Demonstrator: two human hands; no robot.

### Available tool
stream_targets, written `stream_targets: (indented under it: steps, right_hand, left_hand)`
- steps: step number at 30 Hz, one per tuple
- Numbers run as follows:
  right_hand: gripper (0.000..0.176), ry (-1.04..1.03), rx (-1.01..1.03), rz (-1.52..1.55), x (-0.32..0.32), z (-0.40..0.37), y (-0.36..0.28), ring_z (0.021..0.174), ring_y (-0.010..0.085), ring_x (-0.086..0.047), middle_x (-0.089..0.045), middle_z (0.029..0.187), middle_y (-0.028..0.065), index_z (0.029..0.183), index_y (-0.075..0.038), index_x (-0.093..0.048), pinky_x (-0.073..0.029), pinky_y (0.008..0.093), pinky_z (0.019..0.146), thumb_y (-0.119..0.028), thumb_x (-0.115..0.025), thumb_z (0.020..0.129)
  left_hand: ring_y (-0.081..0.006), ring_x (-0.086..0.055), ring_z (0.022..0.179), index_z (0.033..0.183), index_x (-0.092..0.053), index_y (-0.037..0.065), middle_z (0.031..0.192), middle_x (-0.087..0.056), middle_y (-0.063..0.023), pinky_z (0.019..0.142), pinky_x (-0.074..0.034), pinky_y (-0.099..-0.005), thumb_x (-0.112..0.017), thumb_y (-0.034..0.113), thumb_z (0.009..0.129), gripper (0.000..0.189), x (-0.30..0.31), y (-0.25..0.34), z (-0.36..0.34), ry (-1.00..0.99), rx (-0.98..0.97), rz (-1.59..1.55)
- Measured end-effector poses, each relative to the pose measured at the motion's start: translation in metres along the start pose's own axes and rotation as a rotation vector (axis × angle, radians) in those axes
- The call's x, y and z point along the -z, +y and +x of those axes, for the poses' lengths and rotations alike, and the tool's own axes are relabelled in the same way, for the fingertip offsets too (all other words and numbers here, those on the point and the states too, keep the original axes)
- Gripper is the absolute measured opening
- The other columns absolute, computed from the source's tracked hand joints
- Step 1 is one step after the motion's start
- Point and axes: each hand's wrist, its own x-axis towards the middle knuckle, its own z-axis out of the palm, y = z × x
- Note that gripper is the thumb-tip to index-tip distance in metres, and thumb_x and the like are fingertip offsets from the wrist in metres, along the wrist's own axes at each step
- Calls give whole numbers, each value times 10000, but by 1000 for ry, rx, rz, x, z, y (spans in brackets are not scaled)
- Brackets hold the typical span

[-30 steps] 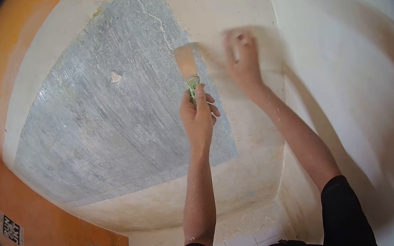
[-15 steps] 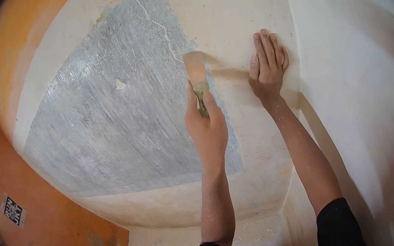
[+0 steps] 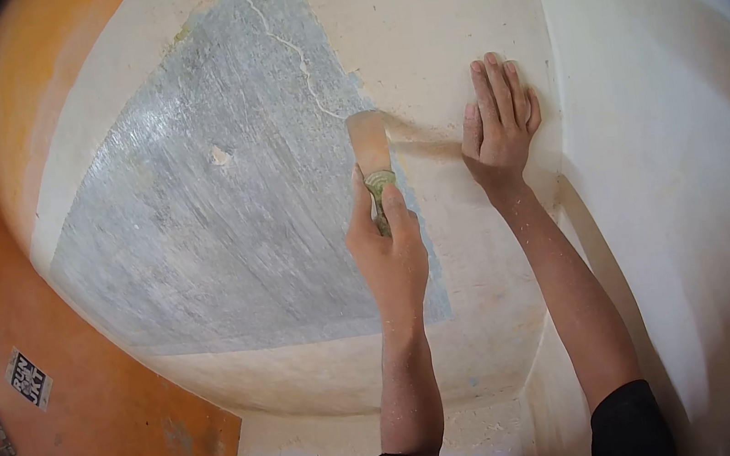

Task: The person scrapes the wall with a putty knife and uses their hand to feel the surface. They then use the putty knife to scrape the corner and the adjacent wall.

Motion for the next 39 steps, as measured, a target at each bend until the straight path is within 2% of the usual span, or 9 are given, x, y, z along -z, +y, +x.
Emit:
stream_targets:
  steps: [4, 7, 9, 12, 16, 21, 25, 34, 39]
  right_hand:
    - [464, 3, 14, -20, 1, -3, 0, 1423, 216, -348, -466, 1497, 34, 1417, -124, -523, -163, 457, 1169, -224, -477, 967]
    - [461, 33, 14, -18, -4, 2, 0, 1420, 218, -355, -475, 1489, 34, 1413, -120, -528, -166, 456, 1168, -221, -473, 966]
    - [460, 39, 25, -17, -2, 1, 2, 1418, 220, -358, -480, 1485, 36, 1411, -118, -531, -166, 455, 1167, -219, -472, 966]
    - [455, 34, 25, -18, 0, -1, 0, 1415, 223, -363, -485, 1481, 40, 1407, -112, -534, -171, 456, 1163, -220, -465, 971]
    - [452, 48, 27, -9, -2, 2, 1, 1413, 220, -366, -487, 1480, 43, 1404, -107, -536, -175, 454, 1161, -216, -461, 971]
    - [444, 36, 25, -26, 0, -1, -1, 1408, 222, -373, -490, 1477, 41, 1398, -105, -540, -176, 451, 1161, -212, -459, 975]
    - [442, 51, 22, -10, -3, 0, 0, 1408, 222, -372, -493, 1473, 39, 1400, -106, -538, -176, 455, 1160, -206, -456, 977]
    - [445, 37, 20, -22, -2, 0, 0, 1414, 223, -365, -482, 1483, 34, 1408, -116, -531, -177, 458, 1162, -207, -442, 982]
    - [448, 44, 15, 4, -1, 1, 1, 1421, 219, -354, -478, 1486, 29, 1412, -115, -526, -171, 461, 1165, -217, -432, 987]
  left_hand:
    - [11, -353, 451, 1441, -431, -21, 609, -450, 50, 371, -278, -166, -496, 152, 1019, 461, -4, -14, -3, -7, -49, -93]
    - [10, -347, 455, 1440, -432, -22, 607, -446, 52, 374, -277, -167, -496, 144, 1015, 460, -9, 0, 10, 6, -53, -31]
    - [8, -342, 453, 1430, -444, -24, 603, -444, 53, 375, -275, -167, -491, 144, 1015, 450, -11, 1, 16, 30, -123, 20]
    - [5, -344, 455, 1432, -439, -27, 602, -440, 55, 378, -277, -171, -490, 140, 1011, 456, -8, -3, 0, 6, -47, -38]
    - [1, -349, 456, 1430, -444, -28, 603, -438, 56, 379, -279, -175, -490, 136, 1010, 453, -5, 5, 9, 7, -49, 1]
    - [-3, -357, 471, 1436, -440, -26, 629, -451, 44, 386, -285, -185, -478, 125, 1010, 454, -4, -4, 5, 34, -125, 76]
    - [-4, -366, 489, 1447, -428, -23, 639, -458, 37, 394, -288, -190, -474, 120, 1010, 463, -4, 8, 13, 1, -103, 101]
    - [-8, -352, 466, 1434, -432, -41, 634, -452, 35, 385, -279, -196, -490, 119, 1005, 461, -11, 13, 29, 5, -143, 15]
    - [4, -343, 435, 1432, -437, -31, 631, -465, 30, 358, -263, -183, -500, 134, 1008, 459, -4, 12, 22, -16, -62, -33]
